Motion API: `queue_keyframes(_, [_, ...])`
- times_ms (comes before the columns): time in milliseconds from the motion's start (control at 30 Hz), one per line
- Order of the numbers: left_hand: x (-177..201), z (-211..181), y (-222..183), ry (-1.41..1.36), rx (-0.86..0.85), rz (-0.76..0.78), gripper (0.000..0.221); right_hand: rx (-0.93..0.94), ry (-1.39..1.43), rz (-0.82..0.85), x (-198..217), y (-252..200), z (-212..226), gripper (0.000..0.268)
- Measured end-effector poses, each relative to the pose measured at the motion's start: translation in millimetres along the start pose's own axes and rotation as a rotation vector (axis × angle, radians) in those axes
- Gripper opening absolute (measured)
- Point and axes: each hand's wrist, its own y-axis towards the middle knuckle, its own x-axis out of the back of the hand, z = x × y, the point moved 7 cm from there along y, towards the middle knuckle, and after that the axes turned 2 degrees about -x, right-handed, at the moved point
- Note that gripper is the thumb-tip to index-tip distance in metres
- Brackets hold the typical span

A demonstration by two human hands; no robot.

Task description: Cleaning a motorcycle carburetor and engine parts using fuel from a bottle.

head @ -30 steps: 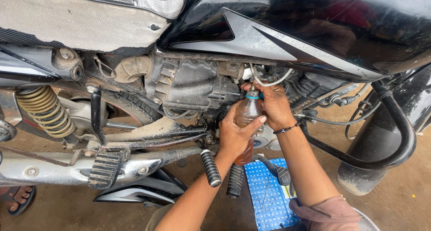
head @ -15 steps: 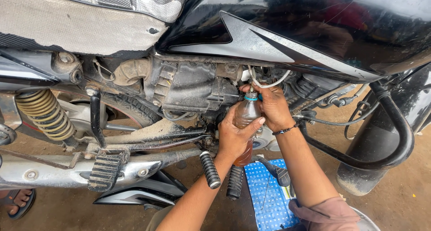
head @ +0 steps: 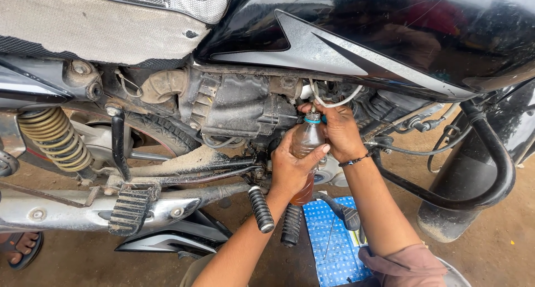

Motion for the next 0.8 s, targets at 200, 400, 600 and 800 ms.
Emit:
queue_keyframes(200, [0.2,0.1,0.5,0.009,-0.001,0.004,0.062,-0.007,0.002,-0.004,-0.9,-0.3,1.1,0.027])
queue_keyframes(400, [0.8,-1.4,0.7,0.029,-0.009,0.005,0.062,-0.045,-0.001,-0.048,-0.5,-1.5,0.6,0.025])
queue_keyframes(600, [-1.4,0.2,0.7,0.011,0.012,0.021,0.061,-0.025,0.003,-0.032,-1.2,-2.1,2.1,0.024])
queue_keyframes(800, [0.4,-0.9,0.7,0.038,-0.017,0.009,0.062,-0.011,0.027,-0.003,-4.8,-2.8,5.1,0.024])
